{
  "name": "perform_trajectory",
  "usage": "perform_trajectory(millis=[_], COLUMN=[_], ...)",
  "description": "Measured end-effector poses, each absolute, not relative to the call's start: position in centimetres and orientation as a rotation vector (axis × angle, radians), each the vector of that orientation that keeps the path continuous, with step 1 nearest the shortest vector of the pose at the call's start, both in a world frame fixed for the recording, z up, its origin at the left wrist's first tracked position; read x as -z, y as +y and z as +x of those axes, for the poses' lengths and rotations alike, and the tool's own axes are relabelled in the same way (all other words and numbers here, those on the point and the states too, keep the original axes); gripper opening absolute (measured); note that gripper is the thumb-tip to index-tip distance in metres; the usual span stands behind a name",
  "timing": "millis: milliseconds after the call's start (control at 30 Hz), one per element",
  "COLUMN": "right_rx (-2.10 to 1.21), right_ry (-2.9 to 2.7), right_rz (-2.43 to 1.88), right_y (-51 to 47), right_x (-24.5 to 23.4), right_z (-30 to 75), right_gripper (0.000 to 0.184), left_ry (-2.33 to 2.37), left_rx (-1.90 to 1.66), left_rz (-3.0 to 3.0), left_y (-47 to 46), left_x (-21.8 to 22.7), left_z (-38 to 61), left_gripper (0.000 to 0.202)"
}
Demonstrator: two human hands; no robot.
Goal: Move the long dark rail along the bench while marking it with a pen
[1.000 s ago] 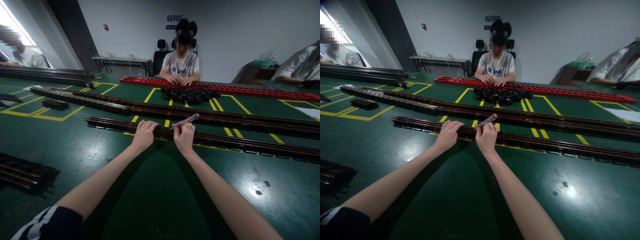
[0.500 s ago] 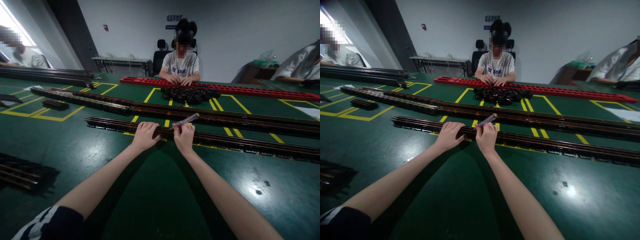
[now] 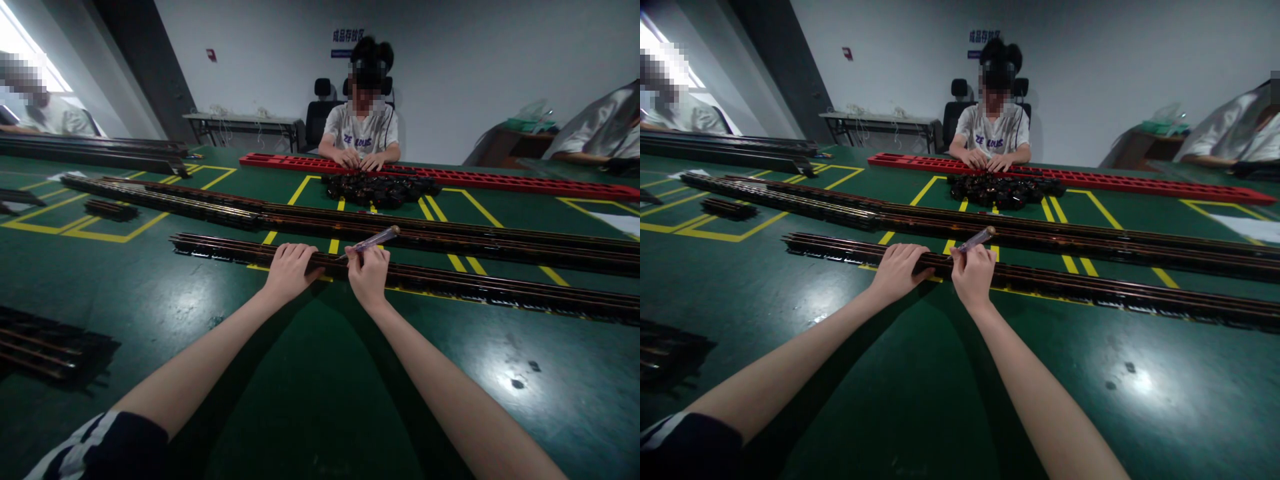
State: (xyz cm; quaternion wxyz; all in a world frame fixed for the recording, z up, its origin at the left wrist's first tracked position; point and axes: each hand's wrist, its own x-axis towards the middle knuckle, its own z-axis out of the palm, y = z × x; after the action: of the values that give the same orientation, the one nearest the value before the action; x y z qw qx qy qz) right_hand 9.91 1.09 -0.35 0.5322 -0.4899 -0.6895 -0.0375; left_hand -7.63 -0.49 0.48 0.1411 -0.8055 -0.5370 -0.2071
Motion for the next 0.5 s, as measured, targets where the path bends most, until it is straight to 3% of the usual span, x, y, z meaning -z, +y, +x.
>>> perform_trajectory(millis=[500], right_rx=[0.136], right_ry=[-1.641], right_rz=[-1.172], right_y=[1.22], right_x=[0.53], right_z=[9.9], right_gripper=[0.026], left_ry=[-1.582], left_rx=[0.649], left_rz=[-2.341], left_y=[-0.71], left_x=[-0.25], left_z=[-7.32], left_gripper=[0.033])
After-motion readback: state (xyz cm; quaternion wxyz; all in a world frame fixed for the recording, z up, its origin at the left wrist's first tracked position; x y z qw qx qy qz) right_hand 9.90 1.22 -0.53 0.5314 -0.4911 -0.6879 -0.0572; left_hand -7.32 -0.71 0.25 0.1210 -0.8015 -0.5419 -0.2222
